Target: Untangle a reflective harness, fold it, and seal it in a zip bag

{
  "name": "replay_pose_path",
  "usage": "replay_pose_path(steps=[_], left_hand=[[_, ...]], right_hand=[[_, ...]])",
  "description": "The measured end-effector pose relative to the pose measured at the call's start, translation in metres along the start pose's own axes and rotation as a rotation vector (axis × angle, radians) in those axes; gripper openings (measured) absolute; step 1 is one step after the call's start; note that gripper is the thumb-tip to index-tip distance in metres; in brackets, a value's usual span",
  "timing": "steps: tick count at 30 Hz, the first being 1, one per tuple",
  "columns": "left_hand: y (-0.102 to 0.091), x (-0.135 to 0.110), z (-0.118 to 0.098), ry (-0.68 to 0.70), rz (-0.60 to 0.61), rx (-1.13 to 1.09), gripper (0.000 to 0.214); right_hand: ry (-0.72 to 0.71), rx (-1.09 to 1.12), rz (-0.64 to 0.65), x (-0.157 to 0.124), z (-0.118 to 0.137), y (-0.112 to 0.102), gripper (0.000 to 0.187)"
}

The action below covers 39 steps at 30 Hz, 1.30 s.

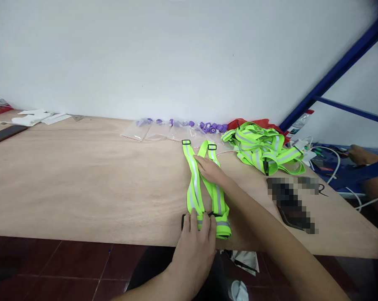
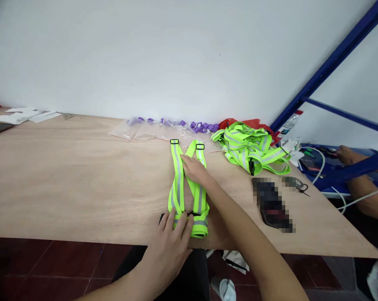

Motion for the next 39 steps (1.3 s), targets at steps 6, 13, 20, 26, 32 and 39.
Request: replay_pose_path(steps=[6,13,20,26,32,39], left_hand=[[0.001,-0.001,0.002,-0.022,0.007,-0.031,0.055],[0.001,-0.001,0.002,-0.013,0.023,-0.03,0.06],[-0.001,-0.001,0.002,-0.004,0.023,-0.015,0.063],[0.004,-0.001,0.0,0.018,0.068,-0.012,0.063],[0.003,-0.002,0.001,-0.005,0.051,-0.022,0.057],[0.004,-0.002,0.001,0.003,0.06,-0.025,0.061]], right_hand=[[0.043,0.097,-0.015,0.007,-0.009,0.001,0.045],[-0.075,0.153,0.092,0.006,-0.011,0.004,0.059],[-0.099,0.159,0.175,0.004,-0.013,0.005,0.069],[-0.102,0.158,0.204,0.006,-0.013,0.01,0.072],[-0.106,0.199,0.203,0.01,-0.018,0.014,0.066],[-0.108,0.243,0.132,0.008,-0.014,0.01,0.081]])
Point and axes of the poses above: each hand's wrist, its own x-axis towards the middle knuckle, its own y-axis out of the palm, z = x × y, the point moved 9 cm from there along x, towards the middle knuckle, and after that the axes turned 15 degrees about y, right-handed, at the moved point
